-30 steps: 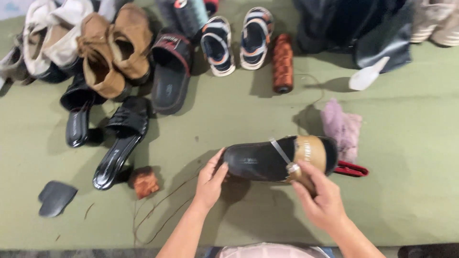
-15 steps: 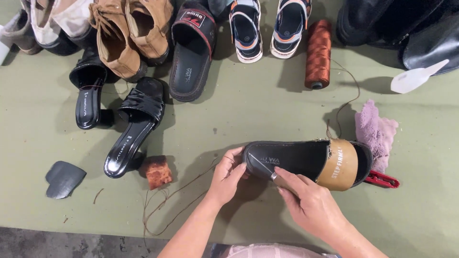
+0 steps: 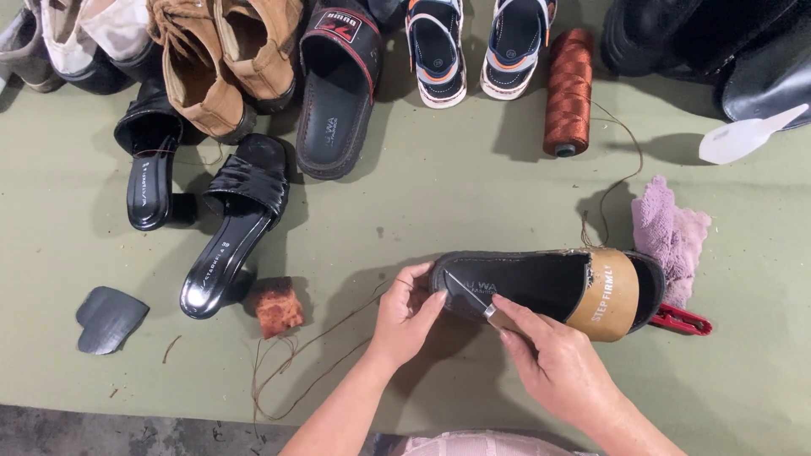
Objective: Hand-stitching the upper material of a sandal to its sole using a stitching awl and heavy thread.
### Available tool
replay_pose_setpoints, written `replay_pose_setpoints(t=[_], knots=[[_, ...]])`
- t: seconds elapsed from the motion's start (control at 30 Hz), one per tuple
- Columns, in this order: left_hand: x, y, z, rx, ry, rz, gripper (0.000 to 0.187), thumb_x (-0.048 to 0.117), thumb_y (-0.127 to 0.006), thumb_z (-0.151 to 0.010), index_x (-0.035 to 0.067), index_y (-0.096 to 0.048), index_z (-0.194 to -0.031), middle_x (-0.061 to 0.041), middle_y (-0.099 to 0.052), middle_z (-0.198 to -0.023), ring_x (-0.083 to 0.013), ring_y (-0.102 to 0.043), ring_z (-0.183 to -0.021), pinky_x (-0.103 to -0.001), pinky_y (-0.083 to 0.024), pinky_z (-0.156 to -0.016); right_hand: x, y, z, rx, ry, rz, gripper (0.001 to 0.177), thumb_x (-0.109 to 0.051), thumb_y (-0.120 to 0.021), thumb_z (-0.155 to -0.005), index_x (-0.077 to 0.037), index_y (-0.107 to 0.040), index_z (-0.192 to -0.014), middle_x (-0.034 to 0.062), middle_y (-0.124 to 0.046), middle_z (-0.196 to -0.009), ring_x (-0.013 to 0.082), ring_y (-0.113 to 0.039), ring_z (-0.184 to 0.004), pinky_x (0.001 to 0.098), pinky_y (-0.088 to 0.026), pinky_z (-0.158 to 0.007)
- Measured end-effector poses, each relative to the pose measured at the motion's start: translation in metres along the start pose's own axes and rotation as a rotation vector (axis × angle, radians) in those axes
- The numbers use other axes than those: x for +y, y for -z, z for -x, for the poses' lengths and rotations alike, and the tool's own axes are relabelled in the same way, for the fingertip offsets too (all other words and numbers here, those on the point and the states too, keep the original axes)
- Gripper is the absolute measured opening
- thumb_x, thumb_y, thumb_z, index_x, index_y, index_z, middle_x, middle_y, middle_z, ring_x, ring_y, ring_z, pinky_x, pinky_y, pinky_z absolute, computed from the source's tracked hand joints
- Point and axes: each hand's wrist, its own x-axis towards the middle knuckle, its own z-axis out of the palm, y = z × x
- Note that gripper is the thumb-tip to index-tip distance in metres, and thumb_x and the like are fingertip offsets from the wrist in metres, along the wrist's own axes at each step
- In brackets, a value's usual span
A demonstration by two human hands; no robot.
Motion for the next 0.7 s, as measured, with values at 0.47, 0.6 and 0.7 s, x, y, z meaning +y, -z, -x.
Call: replay_pose_setpoints(t=[0.47, 0.6, 0.7], knots=[[0.008, -0.011, 0.003, 0.151, 0.09, -0.23, 0.038, 0.026, -0.076, -0.084, 0.013, -0.07, -0.12, 0.007, -0.076, -0.092, -0.0052, -0.062, -0.07, -0.021, -0.055, -0.075, -0.021, 0.0, -0.004, -0.107, -0.141, 0.09, 0.047, -0.029, -0.049, -0.099, -0.023, -0.055, -0.144, -0.0059, -0.072, -0.108, 0.0278, -0.076, -0.087, 0.0461, -0.062, -0.071], [-0.003, -0.01, -0.002, 0.151, 0.08, -0.337, 0.036, 0.031, -0.078, -0.084, 0.013, -0.065, -0.112, 0.01, -0.062, -0.077, -0.0076, -0.047, -0.065, -0.024, -0.047, -0.069, -0.02, -0.005, -0.007, -0.074, -0.053, 0.186, 0.049, -0.025, -0.051, -0.098, -0.022, -0.055, -0.146, 0.0014, -0.063, -0.09, 0.0358, -0.07, -0.06, 0.0493, -0.058, -0.053], [0.002, -0.012, -0.002, 0.165, 0.012, -0.373, 0.033, 0.032, -0.07, -0.086, 0.014, -0.068, -0.113, 0.006, -0.081, -0.101, -0.0086, -0.071, -0.083, -0.024, -0.055, -0.083, -0.021, -0.008, -0.01, -0.086, -0.041, 0.185, 0.05, -0.018, -0.05, -0.097, -0.029, -0.06, -0.144, 0.0048, -0.054, -0.079, 0.0395, -0.053, -0.042, 0.0477, -0.051, -0.045]])
